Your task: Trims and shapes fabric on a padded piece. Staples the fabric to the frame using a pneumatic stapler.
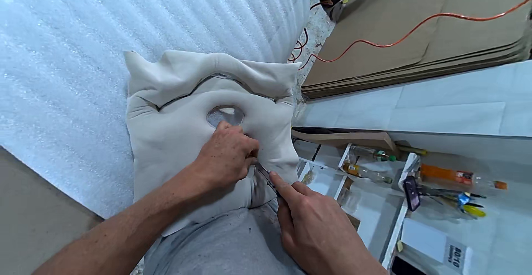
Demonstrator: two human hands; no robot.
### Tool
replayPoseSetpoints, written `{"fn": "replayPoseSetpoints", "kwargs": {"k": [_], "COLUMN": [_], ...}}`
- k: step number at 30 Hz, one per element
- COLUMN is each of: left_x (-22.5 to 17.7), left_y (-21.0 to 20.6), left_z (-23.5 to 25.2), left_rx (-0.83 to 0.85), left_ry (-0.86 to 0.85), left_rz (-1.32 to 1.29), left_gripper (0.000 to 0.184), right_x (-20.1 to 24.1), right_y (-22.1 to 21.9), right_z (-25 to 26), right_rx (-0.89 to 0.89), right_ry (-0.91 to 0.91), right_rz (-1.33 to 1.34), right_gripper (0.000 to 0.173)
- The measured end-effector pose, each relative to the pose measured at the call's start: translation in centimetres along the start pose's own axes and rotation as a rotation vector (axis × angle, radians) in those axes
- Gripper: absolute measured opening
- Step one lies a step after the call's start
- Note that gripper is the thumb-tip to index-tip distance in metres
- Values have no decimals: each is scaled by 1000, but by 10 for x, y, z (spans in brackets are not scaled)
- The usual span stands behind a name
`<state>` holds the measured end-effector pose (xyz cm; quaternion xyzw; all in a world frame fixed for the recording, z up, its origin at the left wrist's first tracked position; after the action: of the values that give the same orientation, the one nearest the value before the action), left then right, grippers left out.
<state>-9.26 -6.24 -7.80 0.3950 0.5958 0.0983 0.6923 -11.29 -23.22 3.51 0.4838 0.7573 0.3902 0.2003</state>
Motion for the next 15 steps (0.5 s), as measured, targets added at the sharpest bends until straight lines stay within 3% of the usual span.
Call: {"fn": "replayPoseSetpoints", "kwargs": {"k": [3,15], "left_x": [0,1], "left_y": [1,4], "left_z": [0,2], "left_rx": [10,19], "left_ry": [9,37], "left_rz": [-33,-62], "left_gripper": [8,9], "right_x": [-1,-5], "right_y": [3,3], "right_z": [6,-3], "right_rx": [113,138], "right_ry": [-34,-63], "right_rz": [74,197], "right_gripper": [51,51]}}
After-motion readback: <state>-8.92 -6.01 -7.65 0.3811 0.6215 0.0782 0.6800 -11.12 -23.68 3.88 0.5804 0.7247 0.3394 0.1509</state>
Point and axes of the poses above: each hand's wrist, its own z-axis towards the middle knuckle, its own y-axis out of the back of the hand, x = y × z, the point moved 2 cm from there along z, towards the middle knuckle, and after that the axes turned 5 degrees about x, right-handed, at the moved point
